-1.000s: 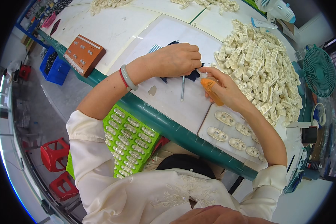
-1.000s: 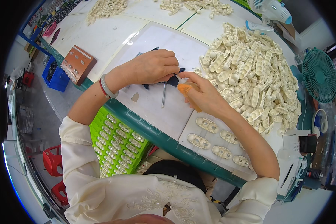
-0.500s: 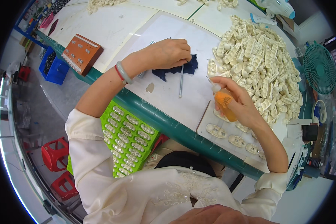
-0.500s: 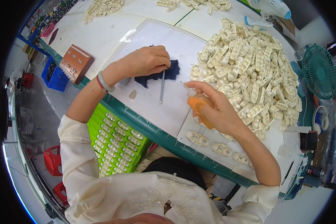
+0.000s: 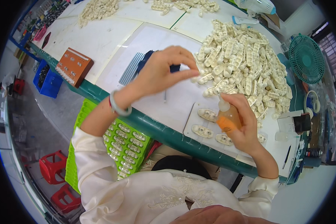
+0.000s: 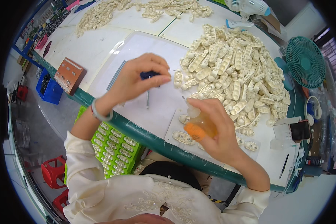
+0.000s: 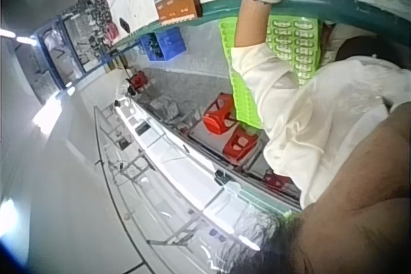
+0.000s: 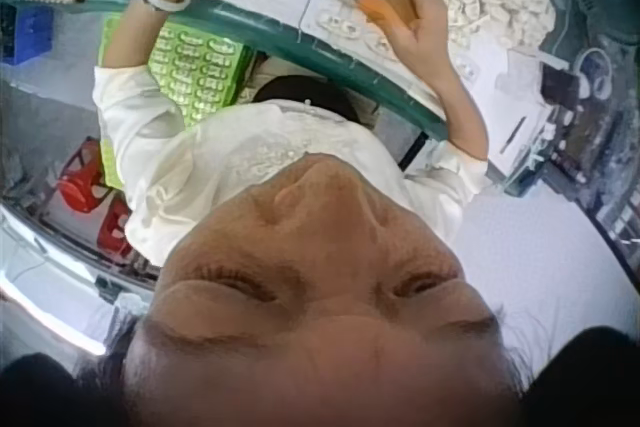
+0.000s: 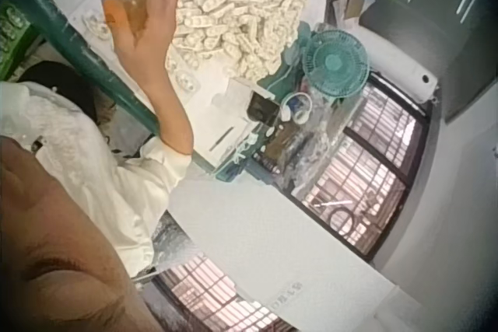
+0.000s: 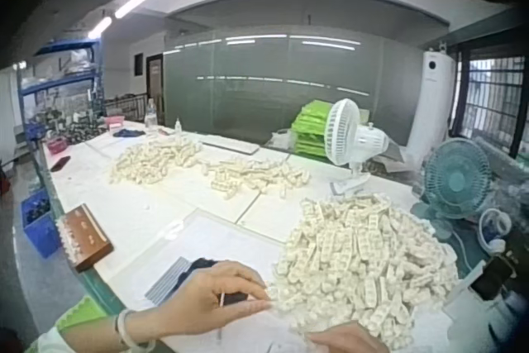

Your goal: The recorder is assembling small plastic components, applying glue from a bottle and using a metal tool to clean or scrape the parts.

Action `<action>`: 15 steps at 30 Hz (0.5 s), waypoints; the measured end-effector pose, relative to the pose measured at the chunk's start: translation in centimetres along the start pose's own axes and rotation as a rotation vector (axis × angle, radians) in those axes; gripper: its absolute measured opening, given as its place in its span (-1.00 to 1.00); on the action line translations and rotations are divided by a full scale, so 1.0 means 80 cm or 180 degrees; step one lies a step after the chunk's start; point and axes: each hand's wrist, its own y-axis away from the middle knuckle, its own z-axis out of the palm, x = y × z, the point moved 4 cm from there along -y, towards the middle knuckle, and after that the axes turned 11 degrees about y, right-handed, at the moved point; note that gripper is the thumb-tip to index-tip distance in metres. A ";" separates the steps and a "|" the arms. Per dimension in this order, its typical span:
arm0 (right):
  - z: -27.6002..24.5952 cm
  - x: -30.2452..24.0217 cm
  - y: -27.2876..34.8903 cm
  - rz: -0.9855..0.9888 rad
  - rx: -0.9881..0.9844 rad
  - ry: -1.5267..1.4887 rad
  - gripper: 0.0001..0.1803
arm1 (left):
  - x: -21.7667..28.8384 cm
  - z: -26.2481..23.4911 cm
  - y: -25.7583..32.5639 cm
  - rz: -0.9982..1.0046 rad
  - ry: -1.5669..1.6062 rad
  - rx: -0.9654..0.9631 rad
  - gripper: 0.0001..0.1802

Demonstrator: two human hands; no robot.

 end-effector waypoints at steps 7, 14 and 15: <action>0.001 -0.027 0.046 -0.0662 0.1078 0.1529 -0.43 | 0.063 0.065 0.025 -0.0613 0.1563 0.0306 -0.86; 0.003 -0.022 0.082 -0.0795 0.1769 0.2051 -0.44 | 0.079 0.105 0.029 -0.0611 0.2121 0.0439 -0.83; 0.002 -0.022 0.087 -0.0830 0.1867 0.2151 -0.44 | 0.081 0.110 0.029 -0.0640 0.2186 0.0446 -0.83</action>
